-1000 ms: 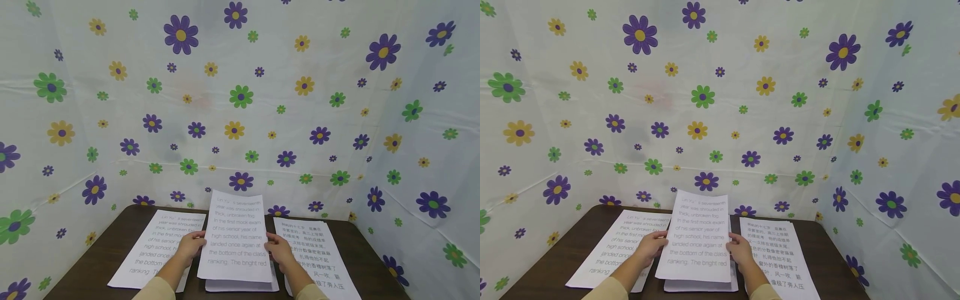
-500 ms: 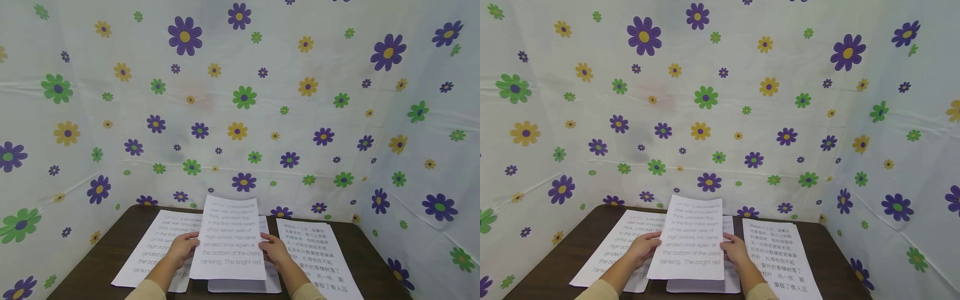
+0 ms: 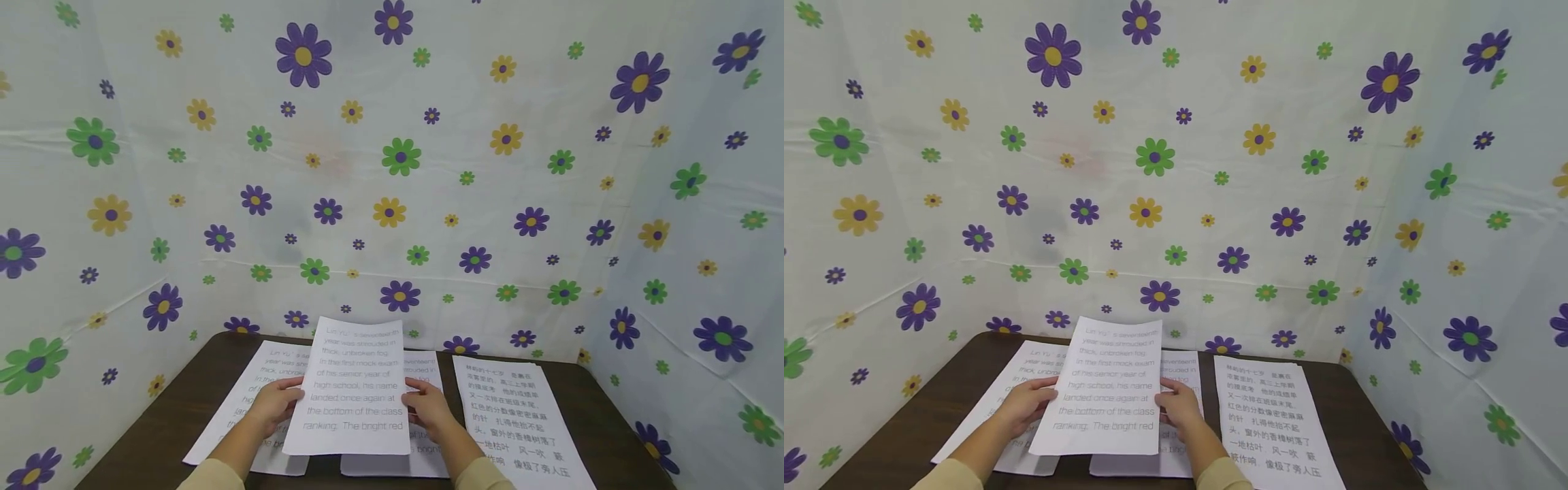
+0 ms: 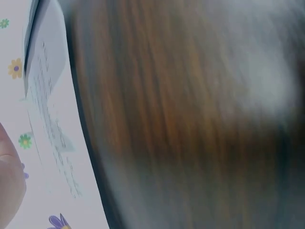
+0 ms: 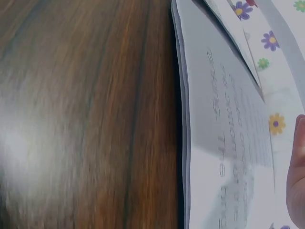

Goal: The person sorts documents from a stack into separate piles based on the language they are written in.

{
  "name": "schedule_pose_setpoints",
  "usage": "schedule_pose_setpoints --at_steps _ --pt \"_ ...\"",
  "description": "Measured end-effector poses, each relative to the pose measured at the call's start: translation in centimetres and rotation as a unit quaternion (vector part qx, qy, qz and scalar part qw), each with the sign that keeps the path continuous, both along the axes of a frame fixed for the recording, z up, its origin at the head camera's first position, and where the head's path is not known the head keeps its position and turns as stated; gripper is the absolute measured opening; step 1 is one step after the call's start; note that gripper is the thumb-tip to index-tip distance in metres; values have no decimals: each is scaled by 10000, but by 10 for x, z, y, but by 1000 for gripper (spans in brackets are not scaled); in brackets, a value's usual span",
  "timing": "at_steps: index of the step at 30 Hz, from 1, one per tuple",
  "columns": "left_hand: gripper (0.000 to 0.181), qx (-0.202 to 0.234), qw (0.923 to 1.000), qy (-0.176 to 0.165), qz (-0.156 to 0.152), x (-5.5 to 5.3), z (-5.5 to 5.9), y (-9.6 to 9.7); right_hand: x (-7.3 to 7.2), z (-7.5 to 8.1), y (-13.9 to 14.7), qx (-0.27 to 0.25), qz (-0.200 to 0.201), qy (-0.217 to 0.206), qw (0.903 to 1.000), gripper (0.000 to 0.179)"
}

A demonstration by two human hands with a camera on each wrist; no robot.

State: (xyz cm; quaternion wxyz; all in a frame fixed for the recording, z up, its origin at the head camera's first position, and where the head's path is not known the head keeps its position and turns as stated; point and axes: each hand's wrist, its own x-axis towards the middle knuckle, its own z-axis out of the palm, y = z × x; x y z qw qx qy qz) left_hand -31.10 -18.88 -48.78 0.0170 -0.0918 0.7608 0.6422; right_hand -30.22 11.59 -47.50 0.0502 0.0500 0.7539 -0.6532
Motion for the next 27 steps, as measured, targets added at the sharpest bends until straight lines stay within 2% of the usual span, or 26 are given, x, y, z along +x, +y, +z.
schedule_pose_setpoints --at_steps 19,27 --pt "46 -226 9997 2 131 4 3 -45 -7 0 -45 -109 143 -191 9997 49" --pt "47 -334 9992 -49 203 7 2 -67 -3 -2 -66 -226 223 -181 9993 50"
